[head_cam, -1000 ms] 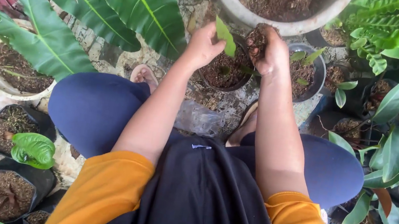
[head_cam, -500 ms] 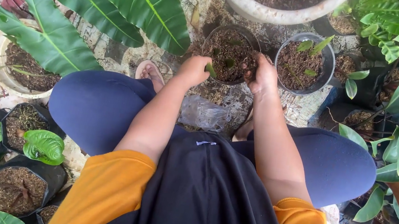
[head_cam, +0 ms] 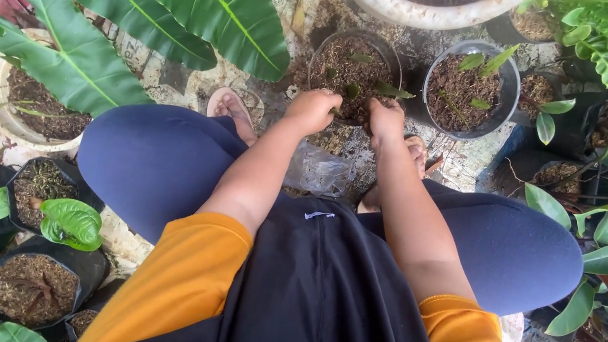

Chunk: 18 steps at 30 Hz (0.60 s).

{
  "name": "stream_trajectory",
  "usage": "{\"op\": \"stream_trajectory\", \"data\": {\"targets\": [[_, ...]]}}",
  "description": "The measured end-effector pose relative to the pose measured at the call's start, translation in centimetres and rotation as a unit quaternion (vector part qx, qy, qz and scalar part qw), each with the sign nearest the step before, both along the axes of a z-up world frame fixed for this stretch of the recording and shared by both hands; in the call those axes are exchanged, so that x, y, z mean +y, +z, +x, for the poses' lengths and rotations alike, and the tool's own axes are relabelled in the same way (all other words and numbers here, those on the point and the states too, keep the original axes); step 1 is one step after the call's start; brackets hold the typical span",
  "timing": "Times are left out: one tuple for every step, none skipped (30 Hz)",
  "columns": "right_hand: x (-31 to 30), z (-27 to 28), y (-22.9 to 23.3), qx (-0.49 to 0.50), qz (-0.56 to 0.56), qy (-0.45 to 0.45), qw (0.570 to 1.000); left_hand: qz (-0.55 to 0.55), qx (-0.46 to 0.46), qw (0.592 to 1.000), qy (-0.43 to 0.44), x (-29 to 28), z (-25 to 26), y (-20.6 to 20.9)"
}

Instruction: A person is adjusting the soil level in a small plant pot by adding soil and a white substrate, then pressing it down around the plant.

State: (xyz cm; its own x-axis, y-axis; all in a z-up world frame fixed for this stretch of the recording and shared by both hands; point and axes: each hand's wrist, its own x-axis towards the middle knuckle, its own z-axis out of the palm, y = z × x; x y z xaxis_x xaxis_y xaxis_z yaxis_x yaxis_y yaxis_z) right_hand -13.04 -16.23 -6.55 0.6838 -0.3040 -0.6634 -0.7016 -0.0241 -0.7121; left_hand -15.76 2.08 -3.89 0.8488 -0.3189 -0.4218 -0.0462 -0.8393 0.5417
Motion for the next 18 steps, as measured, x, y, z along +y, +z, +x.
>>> {"op": "stream_trajectory", "data": {"targets": [[-0.7, 0.1, -2.3, 0.003, 0.000, 0.001, 1.000, 0.000, 0.003, 1.000, 0.001, -0.1, -0.1, 0.0], [-1.4, 0.1, -4.5, 0.004, -0.020, 0.029, 0.999, -0.007, 0.007, 1.000, -0.010, -0.3, -0.3, 0.0], [-1.9, 0.6, -6.7, 0.002, -0.039, 0.057, 0.998, -0.013, 0.007, 1.000, -0.021, -0.2, -0.1, 0.0], [-1.9, 0.8, -7.1, 0.002, -0.039, 0.058, 0.998, -0.013, 0.007, 1.000, -0.020, -0.1, 0.0, -0.7], [-2.1, 0.9, -7.5, 0.021, -0.111, 0.124, 0.986, -0.016, -0.010, 0.999, -0.028, 0.0, -0.1, -1.5], [-2.2, 1.0, -7.9, 0.039, -0.182, 0.188, 0.964, -0.020, -0.026, 0.999, -0.035, 0.1, -0.2, -2.2], [-2.0, 1.1, -7.4, 0.039, -0.182, 0.189, 0.964, -0.020, -0.026, 0.999, -0.034, 0.2, -0.2, -2.3], [-1.9, 1.2, -6.9, 0.045, -0.212, 0.233, 0.948, -0.022, -0.031, 0.999, -0.034, 0.3, -0.3, -2.4], [-1.7, 1.4, -6.4, 0.049, -0.241, 0.276, 0.929, -0.024, -0.036, 0.998, -0.034, 0.5, -0.2, -2.4], [-1.3, 1.5, -6.1, 0.049, -0.240, 0.278, 0.929, -0.023, -0.036, 0.999, -0.032, 0.5, -0.2, -2.2], [-1.1, 1.4, -5.7, 0.058, -0.246, 0.300, 0.920, -0.027, -0.039, 0.998, -0.034, 0.4, -0.2, -1.9], [-0.8, 1.4, -5.4, 0.067, -0.252, 0.322, 0.910, -0.031, -0.042, 0.998, -0.036, 0.3, -0.2, -1.7], [-0.7, 1.5, -5.0, 0.068, -0.252, 0.322, 0.910, -0.031, -0.041, 0.998, -0.036, 0.3, -0.1, -2.0], [-0.7, 1.6, -4.7, 0.074, -0.241, 0.324, 0.912, -0.028, -0.049, 0.998, -0.042, 0.3, 0.0, -2.3], [-0.6, 1.6, -4.4, 0.082, -0.230, 0.326, 0.913, -0.024, -0.055, 0.997, -0.048, 0.3, -0.1, -2.7], [-0.7, 1.6, -4.7, 0.083, -0.230, 0.326, 0.913, -0.025, -0.054, 0.997, -0.048, 0.2, -0.1, -2.9], [-0.7, 1.8, -4.9, 0.082, -0.206, 0.313, 0.923, -0.019, -0.066, 0.996, -0.053, 0.3, 0.0, -3.1], [-0.7, 1.9, -5.2, 0.082, -0.183, 0.300, 0.933, -0.014, -0.078, 0.995, -0.058, 0.3, 0.1, -3.3]]}}
